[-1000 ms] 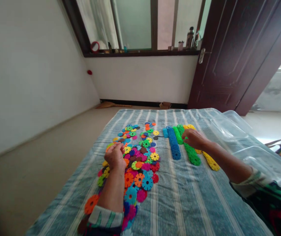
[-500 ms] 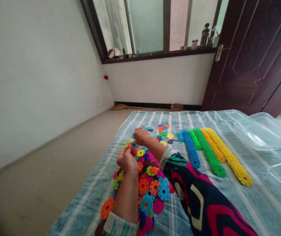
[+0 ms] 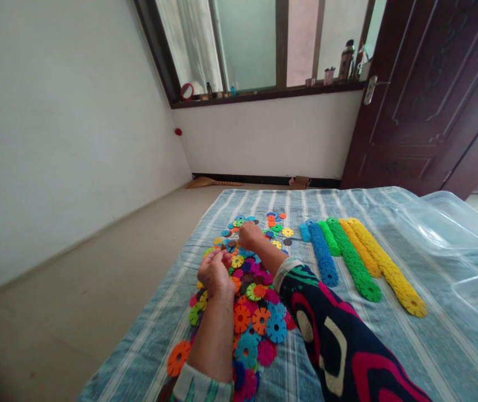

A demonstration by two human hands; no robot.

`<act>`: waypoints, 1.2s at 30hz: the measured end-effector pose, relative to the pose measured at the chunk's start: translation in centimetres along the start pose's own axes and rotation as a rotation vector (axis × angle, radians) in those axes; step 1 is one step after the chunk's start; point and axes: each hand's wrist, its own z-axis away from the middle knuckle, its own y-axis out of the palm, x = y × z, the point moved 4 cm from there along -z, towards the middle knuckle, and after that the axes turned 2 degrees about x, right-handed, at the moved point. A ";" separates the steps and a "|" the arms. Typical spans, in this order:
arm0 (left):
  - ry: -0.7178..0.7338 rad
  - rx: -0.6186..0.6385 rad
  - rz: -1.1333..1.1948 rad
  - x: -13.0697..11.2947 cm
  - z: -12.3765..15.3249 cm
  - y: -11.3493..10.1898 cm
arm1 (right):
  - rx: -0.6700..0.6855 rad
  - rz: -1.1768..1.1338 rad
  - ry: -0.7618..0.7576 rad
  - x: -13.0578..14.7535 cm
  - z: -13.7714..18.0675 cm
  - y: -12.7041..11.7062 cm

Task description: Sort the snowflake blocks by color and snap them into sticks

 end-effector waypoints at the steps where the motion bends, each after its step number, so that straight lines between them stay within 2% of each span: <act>1: 0.007 0.006 -0.003 0.0 0.0 0.0 | -0.003 -0.020 0.011 -0.5 0.2 0.0; 7: 0.016 0.012 -0.011 -0.1 0.0 0.2 | -0.070 -0.130 -0.023 -3.0 1.9 -1.0; 12: 0.019 0.013 -0.020 -0.3 0.2 0.4 | -0.142 -0.198 -0.086 -5.1 4.7 -3.5; 15: 0.010 0.014 -0.016 -0.5 0.3 0.5 | -0.173 -0.218 -0.095 -7.8 7.6 -5.7; 19: 0.018 0.033 -0.009 -0.7 0.1 0.9 | -0.182 -0.226 -0.043 -13.2 13.3 -8.9; 23: 0.044 0.041 -0.017 -1.0 -0.2 1.5 | -0.105 -0.124 0.065 -18.3 19.6 -11.0; 27: 0.053 0.050 -0.041 -1.3 -0.2 1.9 | 0.030 0.007 0.158 -21.7 24.1 -11.5; 31: 0.048 0.062 -0.051 -1.4 0.0 2.0 | 0.154 0.171 0.186 -22.8 26.1 -11.0; 36: 0.058 0.067 -0.061 -1.4 -0.1 2.1 | 0.239 0.268 0.196 -23.1 26.3 -9.8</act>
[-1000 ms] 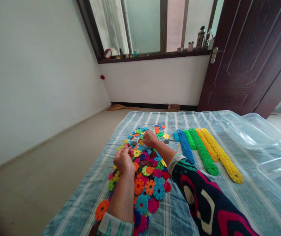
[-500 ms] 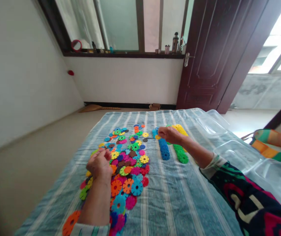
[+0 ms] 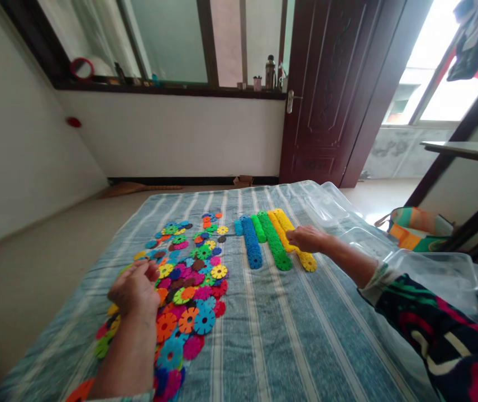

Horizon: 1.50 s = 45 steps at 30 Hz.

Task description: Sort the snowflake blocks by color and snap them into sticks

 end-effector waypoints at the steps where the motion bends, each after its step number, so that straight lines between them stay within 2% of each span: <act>1: 0.001 0.001 -0.002 0.0 0.0 0.0 | 0.005 0.002 -0.001 0.0 -0.1 0.2; 9: 0.021 0.016 -0.025 0.2 0.0 0.0 | 0.025 0.023 -0.015 0.0 -0.6 0.1; 13: 0.018 0.010 -0.028 0.4 0.0 -0.2 | -0.044 -0.018 0.038 -0.4 -1.0 -0.3; 16: 0.026 0.009 -0.046 0.5 0.1 -0.4 | -0.122 -0.049 0.064 0.5 -1.9 -0.5; 18: 0.026 0.000 -0.054 0.8 0.2 -0.6 | -0.153 -0.065 0.024 2.4 -3.1 -0.8; 20: 0.015 -0.017 -0.034 1.0 0.1 -0.9 | -0.175 -0.084 -0.061 5.4 -4.6 -1.5; 27: -0.022 -0.065 0.054 1.5 0.2 -1.6 | -0.256 -0.145 -0.354 19.5 -12.5 -4.7; 31: -0.057 -0.070 0.079 1.5 0.3 -1.7 | -0.248 -0.165 -0.411 26.5 -17.3 -5.4; 34: -0.070 -0.079 0.089 1.6 0.3 -1.9 | -0.237 -0.163 -0.418 30.6 -19.9 -5.4; 38: -0.088 -0.095 0.111 1.7 0.3 -2.0 | -0.234 -0.155 -0.394 33.3 -22.4 -5.2; 45: -0.109 -0.119 0.126 1.4 0.7 -2.1 | -0.197 -0.158 -0.324 32.8 -24.2 -4.0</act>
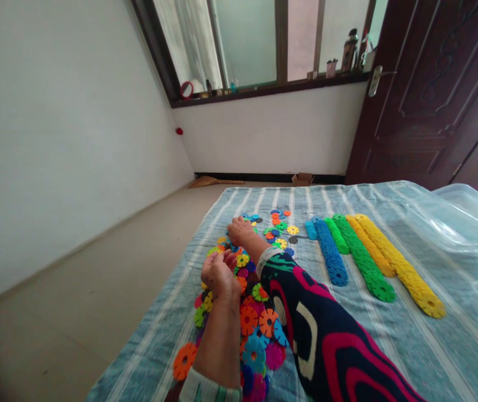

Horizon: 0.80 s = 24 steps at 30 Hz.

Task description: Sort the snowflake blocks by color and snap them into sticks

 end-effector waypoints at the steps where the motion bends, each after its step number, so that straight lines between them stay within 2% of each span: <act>1: 0.001 0.002 -0.001 0.0 0.0 0.0 | 0.002 -0.002 0.000 -0.2 0.1 0.0; 7: 0.015 0.003 -0.007 0.1 -0.1 -0.1 | -0.008 -0.007 -0.020 -0.4 0.6 -0.6; 14: -0.001 -0.005 0.011 0.1 -0.1 0.0 | 0.001 -0.036 -0.103 1.7 -0.2 -0.6; 20: -0.011 0.008 0.001 0.0 -0.1 0.1 | 0.001 -0.082 -0.058 2.1 -0.6 -0.9; 24: 0.007 0.021 0.002 0.1 -0.3 0.1 | 0.007 -0.137 0.036 0.2 -0.2 -1.7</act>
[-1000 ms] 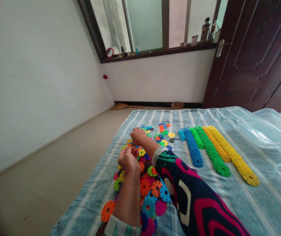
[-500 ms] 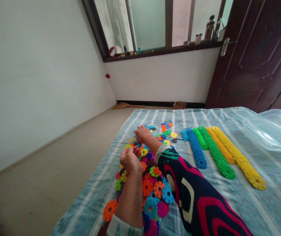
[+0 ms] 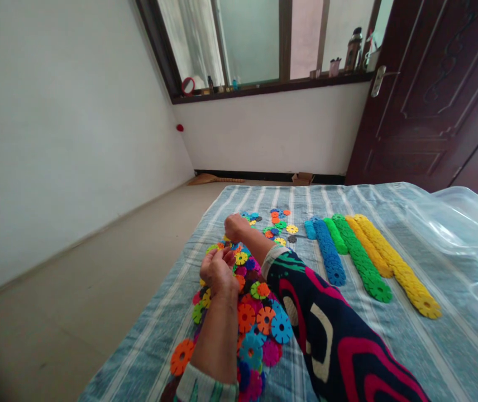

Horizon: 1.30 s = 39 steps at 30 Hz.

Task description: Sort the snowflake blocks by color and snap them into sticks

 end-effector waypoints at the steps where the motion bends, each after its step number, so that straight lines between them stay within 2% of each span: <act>1: 0.001 0.001 -0.003 0.0 -0.1 0.0 | -0.006 -0.015 0.019 -0.7 0.3 -0.5; 6: 0.003 -0.008 0.000 -0.1 -0.2 0.2 | -0.087 -0.074 0.023 -5.0 4.2 -4.1; 13: 0.039 -0.030 -0.017 -0.6 -0.2 0.7 | -0.167 -0.101 -0.029 -13.7 15.4 -8.2; 18: 0.078 -0.016 -0.008 -0.9 -0.6 1.3 | -0.215 -0.079 -0.025 -19.9 24.8 -9.1; 23: 0.107 0.023 -0.014 -1.1 -0.6 1.8 | -0.180 -0.047 0.029 -23.1 31.2 -8.1; 28: 0.116 0.012 -0.025 -1.2 -0.4 1.8 | -0.159 -0.008 0.057 -24.3 32.9 -6.8; 39: 0.126 0.011 -0.045 -1.0 -0.5 1.5 | -0.192 0.036 -0.040 -24.0 32.5 -5.8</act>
